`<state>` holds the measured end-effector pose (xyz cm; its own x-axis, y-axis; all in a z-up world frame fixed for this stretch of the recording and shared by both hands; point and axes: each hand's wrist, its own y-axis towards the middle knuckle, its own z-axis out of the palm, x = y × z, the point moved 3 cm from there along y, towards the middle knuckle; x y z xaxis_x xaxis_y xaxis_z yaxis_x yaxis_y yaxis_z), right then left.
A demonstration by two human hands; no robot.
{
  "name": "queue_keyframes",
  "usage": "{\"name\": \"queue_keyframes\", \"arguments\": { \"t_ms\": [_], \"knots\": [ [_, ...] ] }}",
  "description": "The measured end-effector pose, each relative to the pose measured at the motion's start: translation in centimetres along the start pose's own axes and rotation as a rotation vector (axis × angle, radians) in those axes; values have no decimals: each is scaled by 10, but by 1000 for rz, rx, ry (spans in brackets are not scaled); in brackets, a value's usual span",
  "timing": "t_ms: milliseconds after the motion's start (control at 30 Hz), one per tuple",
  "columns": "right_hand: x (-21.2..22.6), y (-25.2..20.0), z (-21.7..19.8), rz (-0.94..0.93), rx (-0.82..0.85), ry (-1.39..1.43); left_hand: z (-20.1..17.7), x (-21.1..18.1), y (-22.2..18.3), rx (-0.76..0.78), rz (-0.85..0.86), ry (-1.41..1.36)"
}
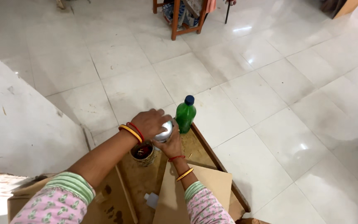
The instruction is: The person is seen mixing liquid in a beaker.
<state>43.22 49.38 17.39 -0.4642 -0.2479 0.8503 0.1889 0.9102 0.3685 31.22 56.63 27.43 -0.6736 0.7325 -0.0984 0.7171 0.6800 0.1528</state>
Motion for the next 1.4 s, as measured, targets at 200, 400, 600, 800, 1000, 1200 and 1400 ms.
{"name": "queue_keyframes", "arguments": {
  "t_ms": [200,400,600,800,1000,1200,1400],
  "knots": [
    [17,-1,-5,84,40,72,4,-14,2,101,-203,-125],
    [1,-1,-1,120,55,10,-29,-23,-1,56,-148,-202],
    [4,-1,-1,27,45,73,-7,-16,15,-68,-185,-187],
    [-2,-2,-1,-69,18,68,-54,-47,-25,63,-244,-259],
    [-3,-3,2,-55,8,63,200,-70,-157,696,-175,-104],
    [0,0,0,-52,52,179,155,-66,-164,639,-231,-126],
    [-19,-5,6,-79,55,203,114,28,-282,452,-501,-103]
  ]
}}
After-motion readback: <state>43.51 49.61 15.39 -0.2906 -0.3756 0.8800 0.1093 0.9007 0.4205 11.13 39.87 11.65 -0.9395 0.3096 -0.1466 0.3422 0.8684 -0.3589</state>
